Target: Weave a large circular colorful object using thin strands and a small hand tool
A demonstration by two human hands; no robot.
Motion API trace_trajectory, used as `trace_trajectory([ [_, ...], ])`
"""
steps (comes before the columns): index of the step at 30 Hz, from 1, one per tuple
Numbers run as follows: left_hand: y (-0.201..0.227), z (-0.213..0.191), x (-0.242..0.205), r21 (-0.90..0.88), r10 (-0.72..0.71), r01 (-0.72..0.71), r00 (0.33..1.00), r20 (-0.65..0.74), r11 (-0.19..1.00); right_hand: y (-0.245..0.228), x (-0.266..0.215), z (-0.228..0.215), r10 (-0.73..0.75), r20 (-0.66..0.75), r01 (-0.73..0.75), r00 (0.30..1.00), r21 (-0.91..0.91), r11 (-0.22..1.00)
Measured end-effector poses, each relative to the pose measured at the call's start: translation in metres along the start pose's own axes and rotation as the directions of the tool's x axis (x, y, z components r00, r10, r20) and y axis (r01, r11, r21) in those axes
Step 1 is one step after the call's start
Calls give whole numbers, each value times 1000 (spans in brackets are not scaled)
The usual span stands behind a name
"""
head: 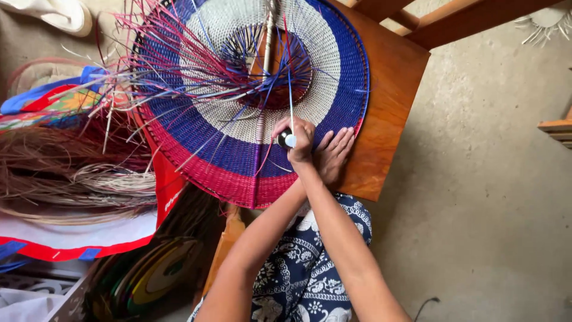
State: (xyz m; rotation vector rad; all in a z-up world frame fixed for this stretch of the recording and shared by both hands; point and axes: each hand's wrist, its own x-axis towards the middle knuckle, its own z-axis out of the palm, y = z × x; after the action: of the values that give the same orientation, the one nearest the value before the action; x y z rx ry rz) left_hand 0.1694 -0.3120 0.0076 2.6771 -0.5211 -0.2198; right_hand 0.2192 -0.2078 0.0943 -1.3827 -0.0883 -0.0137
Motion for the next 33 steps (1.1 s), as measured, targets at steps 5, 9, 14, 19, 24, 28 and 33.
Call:
trace_trajectory([
  [5, -40, -88, -50, -188, 249, -435, 763, -597, 881, 2, 40, -58, -90, -122, 57, 989, -247, 967],
  [9, -56, -81, -89, -168, 249, -302, 928, -278, 938, 1, 41, -78, -115, -186, 83, 976, -173, 981],
  [14, -124, -19, -83, -93, 277, -383, 796, -538, 919, -4, 6, -63, -30, -138, 29, 990, -9, 1000],
  [19, -126, -111, -86, -11, -75, 78, 891, -448, 997, -8, 3, -62, -62, -108, 66, 992, 33, 997],
  [24, -123, -121, -88, -13, -154, 159, 932, -327, 987, -3, 3, -65, -73, -89, 78, 993, 53, 996],
  [28, -125, -118, -83, -70, -154, 139, 932, -329, 988, 9, 29, -60, -94, -145, 89, 985, -38, 995],
  [33, -120, -124, -82, -58, -168, 158, 942, -289, 986, 14, 93, -40, -134, -189, 112, 973, -124, 986],
])
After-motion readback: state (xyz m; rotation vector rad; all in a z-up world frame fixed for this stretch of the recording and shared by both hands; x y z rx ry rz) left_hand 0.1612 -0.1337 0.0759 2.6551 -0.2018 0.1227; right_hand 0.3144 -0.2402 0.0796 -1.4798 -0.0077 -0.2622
